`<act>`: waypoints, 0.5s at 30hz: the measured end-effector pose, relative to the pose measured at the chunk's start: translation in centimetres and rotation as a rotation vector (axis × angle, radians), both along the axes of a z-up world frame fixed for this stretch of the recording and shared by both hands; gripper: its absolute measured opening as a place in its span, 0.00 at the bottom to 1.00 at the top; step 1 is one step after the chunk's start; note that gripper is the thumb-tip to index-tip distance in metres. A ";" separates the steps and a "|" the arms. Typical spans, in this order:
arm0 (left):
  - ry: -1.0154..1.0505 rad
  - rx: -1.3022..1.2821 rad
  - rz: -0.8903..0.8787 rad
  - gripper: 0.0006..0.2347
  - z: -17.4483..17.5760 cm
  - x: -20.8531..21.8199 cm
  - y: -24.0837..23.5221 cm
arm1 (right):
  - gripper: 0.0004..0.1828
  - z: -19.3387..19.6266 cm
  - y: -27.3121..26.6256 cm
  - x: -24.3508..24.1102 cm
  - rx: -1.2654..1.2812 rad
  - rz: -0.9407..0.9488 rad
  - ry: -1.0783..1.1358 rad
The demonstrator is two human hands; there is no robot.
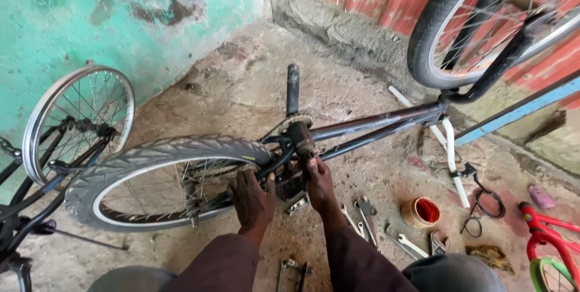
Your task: The person is repairing a bicycle that is upside down. They use a wrench to tighten the crankset bolts and then use a large pipe wrench to remove the crank arm from the bottom bracket.
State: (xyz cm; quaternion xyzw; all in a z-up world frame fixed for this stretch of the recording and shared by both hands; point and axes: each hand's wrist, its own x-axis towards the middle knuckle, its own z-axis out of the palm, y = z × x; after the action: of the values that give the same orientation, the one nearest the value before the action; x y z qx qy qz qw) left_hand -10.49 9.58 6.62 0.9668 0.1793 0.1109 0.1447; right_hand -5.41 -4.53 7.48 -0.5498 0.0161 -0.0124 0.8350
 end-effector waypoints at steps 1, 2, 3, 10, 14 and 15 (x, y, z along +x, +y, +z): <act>0.007 0.011 0.001 0.20 0.2 0.1 0.0 | 0.22 -0.5 -0.1 0.1 0.032 0.014 -0.016; 0.015 0.022 0.003 0.20 0.5 0.1 -0.1 | 0.21 -0.9 -0.2 0.3 0.065 0.028 -0.033; 0.010 0.023 0.003 0.20 0.5 0.3 -0.1 | 0.21 -0.8 0.1 0.3 0.066 0.029 -0.037; 0.022 0.072 -0.035 0.20 0.7 0.1 0.5 | 0.22 -5.8 0.4 1.6 0.316 -0.008 -0.067; 0.039 0.108 -0.034 0.20 0.1 0.3 0.4 | 0.19 -3.8 0.2 0.4 0.298 -0.001 -0.067; 0.038 0.109 -0.028 0.20 0.0 0.3 0.2 | 0.19 -3.4 0.0 0.3 0.300 0.005 -0.068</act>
State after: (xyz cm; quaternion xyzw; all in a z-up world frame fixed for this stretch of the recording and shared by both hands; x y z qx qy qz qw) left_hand -10.15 9.82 6.63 0.9776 0.1622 0.0999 0.0900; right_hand -5.14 -4.58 4.10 -0.4182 -0.0117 -0.0263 0.9079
